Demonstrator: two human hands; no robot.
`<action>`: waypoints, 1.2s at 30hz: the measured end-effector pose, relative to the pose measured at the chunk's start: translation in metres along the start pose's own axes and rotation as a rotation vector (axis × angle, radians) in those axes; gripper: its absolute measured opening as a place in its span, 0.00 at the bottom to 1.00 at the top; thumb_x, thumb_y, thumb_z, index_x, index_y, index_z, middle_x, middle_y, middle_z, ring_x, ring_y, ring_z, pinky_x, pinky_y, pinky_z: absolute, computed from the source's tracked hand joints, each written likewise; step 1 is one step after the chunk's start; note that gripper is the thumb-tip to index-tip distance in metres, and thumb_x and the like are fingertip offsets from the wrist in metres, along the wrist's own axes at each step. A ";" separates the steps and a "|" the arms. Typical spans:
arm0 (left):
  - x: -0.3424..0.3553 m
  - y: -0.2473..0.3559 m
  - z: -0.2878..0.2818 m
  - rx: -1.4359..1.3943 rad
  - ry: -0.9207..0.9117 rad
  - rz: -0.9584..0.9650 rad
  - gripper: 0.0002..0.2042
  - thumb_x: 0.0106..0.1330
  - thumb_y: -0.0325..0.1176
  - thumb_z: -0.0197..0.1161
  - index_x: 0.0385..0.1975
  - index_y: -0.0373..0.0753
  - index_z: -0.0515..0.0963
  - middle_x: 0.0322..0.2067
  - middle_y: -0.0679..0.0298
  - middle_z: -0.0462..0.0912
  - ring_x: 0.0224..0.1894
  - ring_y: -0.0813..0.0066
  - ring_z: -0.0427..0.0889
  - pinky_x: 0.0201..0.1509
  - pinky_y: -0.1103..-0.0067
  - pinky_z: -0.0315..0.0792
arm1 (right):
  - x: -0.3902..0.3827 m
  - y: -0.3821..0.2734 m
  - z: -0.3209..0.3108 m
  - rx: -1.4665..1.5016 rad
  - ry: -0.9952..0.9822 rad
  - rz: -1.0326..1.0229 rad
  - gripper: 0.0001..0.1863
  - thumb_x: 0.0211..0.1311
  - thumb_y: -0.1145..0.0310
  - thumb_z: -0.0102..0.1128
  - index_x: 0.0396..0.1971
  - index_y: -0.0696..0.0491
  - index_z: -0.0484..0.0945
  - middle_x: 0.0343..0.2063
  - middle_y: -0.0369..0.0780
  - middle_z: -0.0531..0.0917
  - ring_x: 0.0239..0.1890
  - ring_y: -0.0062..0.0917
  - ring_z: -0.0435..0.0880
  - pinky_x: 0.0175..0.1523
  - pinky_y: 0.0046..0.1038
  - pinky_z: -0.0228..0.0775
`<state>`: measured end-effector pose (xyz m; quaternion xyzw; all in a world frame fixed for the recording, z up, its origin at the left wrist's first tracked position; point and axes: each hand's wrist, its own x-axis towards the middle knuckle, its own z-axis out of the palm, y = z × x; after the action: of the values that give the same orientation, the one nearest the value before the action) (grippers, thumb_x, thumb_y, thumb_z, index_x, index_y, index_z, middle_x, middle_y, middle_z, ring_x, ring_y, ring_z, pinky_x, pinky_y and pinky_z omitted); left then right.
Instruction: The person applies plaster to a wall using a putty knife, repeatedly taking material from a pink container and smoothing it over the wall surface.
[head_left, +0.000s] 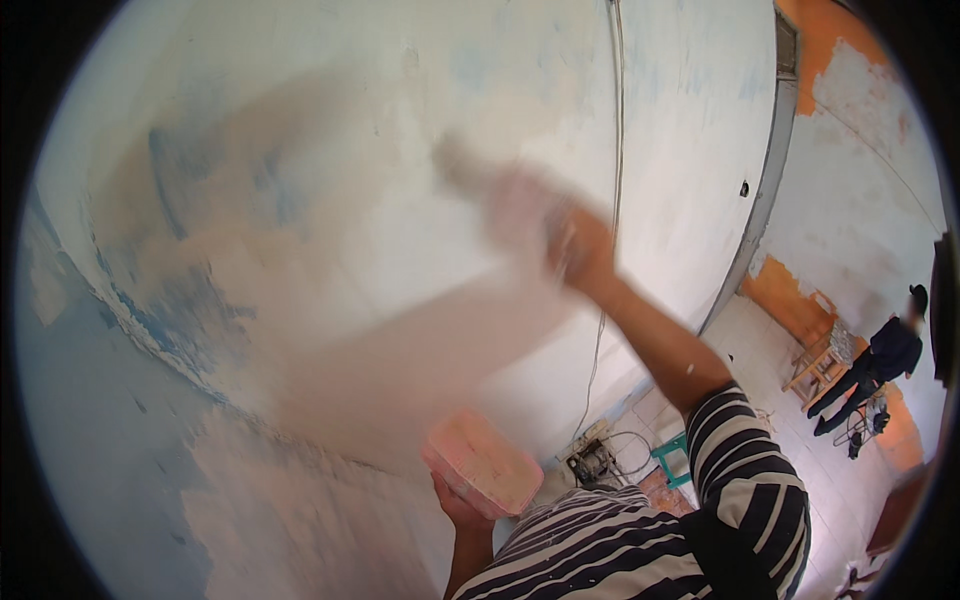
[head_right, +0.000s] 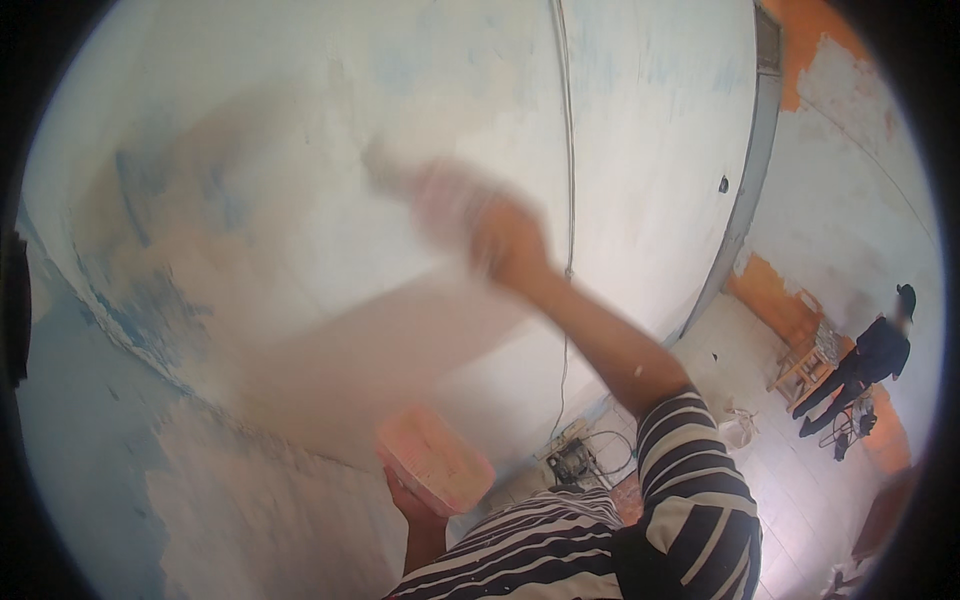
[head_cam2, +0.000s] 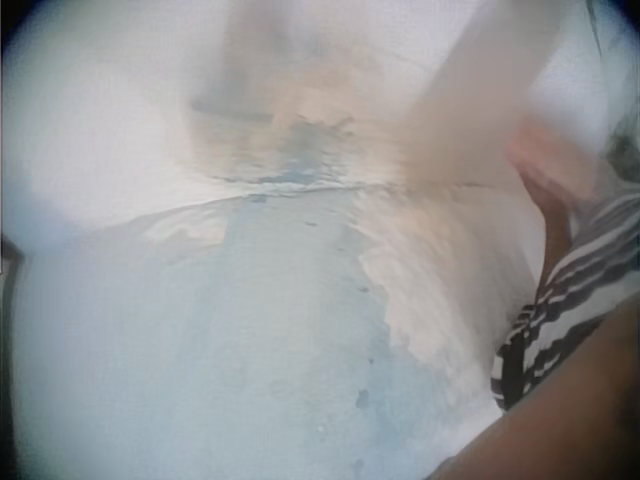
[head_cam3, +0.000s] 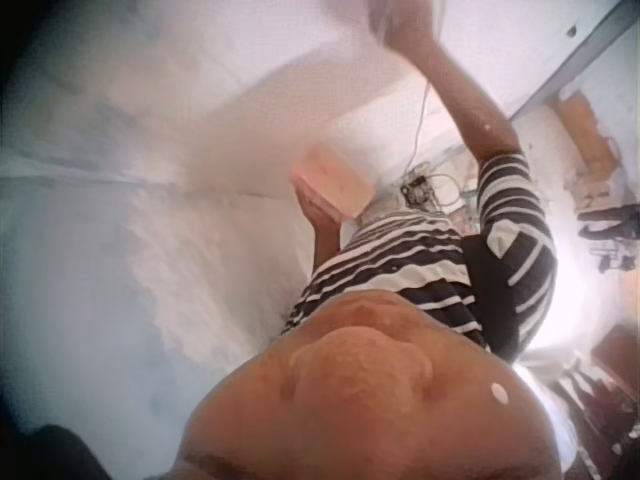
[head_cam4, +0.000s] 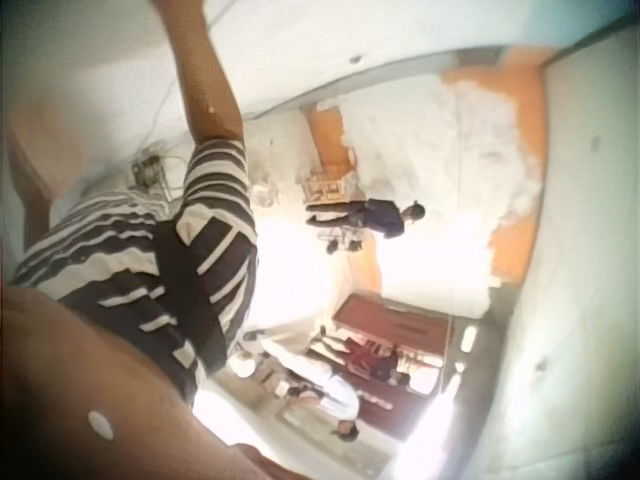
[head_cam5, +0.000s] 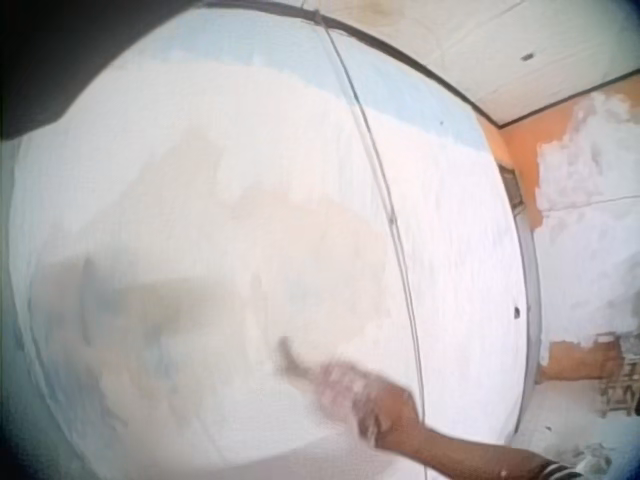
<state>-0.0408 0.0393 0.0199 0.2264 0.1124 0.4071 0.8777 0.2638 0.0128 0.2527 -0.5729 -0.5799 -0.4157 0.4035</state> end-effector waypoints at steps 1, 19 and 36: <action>0.000 -0.004 -0.001 0.025 -0.005 0.003 0.34 0.73 0.61 0.39 0.71 0.44 0.56 0.67 0.58 0.65 0.67 0.53 0.66 0.68 0.57 0.64 | 0.027 0.025 -0.017 0.087 0.256 0.121 0.26 0.54 0.85 0.53 0.54 0.52 0.77 0.48 0.35 0.82 0.48 0.22 0.81 0.49 0.22 0.72; 0.006 -0.010 -0.011 -0.076 -0.006 -0.095 0.35 0.72 0.63 0.39 0.71 0.46 0.58 0.66 0.60 0.66 0.67 0.53 0.66 0.68 0.54 0.62 | 0.080 0.072 -0.044 0.101 0.523 0.128 0.27 0.55 0.80 0.60 0.58 0.46 0.77 0.52 0.35 0.84 0.42 0.18 0.85 0.41 0.23 0.78; -0.004 -0.023 -0.002 -0.047 0.101 0.036 0.34 0.72 0.62 0.41 0.68 0.43 0.61 0.62 0.59 0.70 0.63 0.56 0.71 0.66 0.57 0.66 | 0.093 0.072 -0.024 0.037 0.449 0.248 0.21 0.54 0.89 0.54 0.48 0.58 0.80 0.42 0.44 0.86 0.41 0.26 0.85 0.37 0.24 0.76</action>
<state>-0.0288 0.0240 0.0075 0.1871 0.1428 0.4361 0.8686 0.3340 0.0200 0.3496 -0.5255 -0.4086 -0.4689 0.5806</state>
